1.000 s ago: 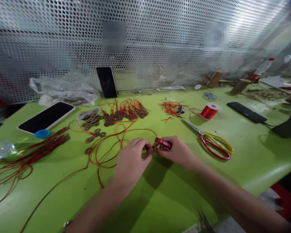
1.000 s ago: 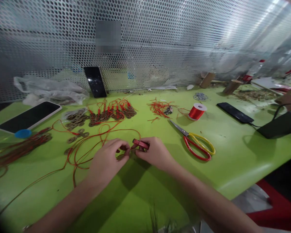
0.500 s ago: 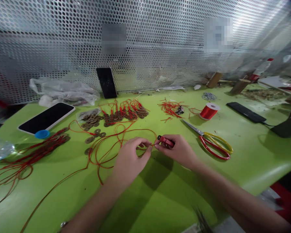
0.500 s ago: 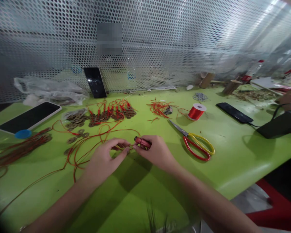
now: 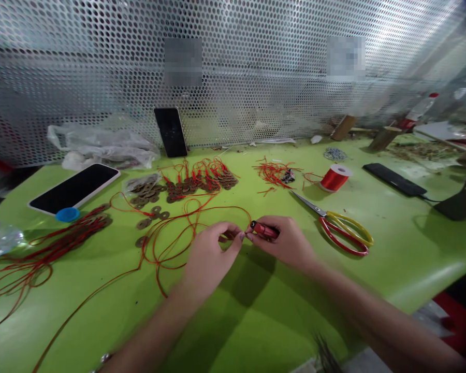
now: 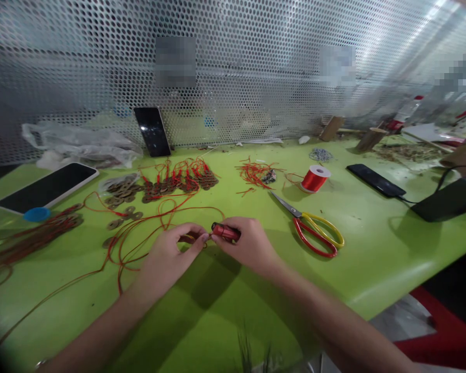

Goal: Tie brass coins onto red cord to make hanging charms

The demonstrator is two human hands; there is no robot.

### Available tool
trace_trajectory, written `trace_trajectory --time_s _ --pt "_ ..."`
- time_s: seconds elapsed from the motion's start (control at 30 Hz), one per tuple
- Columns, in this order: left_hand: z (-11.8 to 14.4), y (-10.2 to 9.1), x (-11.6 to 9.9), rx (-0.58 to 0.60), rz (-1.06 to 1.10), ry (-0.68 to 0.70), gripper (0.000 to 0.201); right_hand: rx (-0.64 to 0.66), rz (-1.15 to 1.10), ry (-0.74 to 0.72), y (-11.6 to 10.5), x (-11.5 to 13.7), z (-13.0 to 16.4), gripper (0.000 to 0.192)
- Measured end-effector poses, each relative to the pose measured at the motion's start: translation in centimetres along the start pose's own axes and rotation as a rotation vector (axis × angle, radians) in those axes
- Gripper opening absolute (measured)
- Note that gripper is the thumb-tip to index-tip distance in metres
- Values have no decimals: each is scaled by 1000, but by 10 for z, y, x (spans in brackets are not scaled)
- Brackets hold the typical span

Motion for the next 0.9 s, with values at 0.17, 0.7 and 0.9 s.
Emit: trace_trajectory --time_s 0.17,0.7,0.9 --pt "0 1 0 3 28 4 15 6 -26 12 0 0 0 17" --pt "0 -5 -3 26 72 13 22 25 -184 76 -1 -2 0 22" --pt "-1 -9 3 154 90 -82 28 -78 -399 199 -9 -12 -1 25"
Point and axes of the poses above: each hand's wrist, its own z-axis away from the middle knuckle, its own y-axis out of the palm, x = y × z, the point moved 3 cm from there along -z, towards the middle knuckle, and after that the axes turned 3 degrees about -y, right-handed, at the moved point
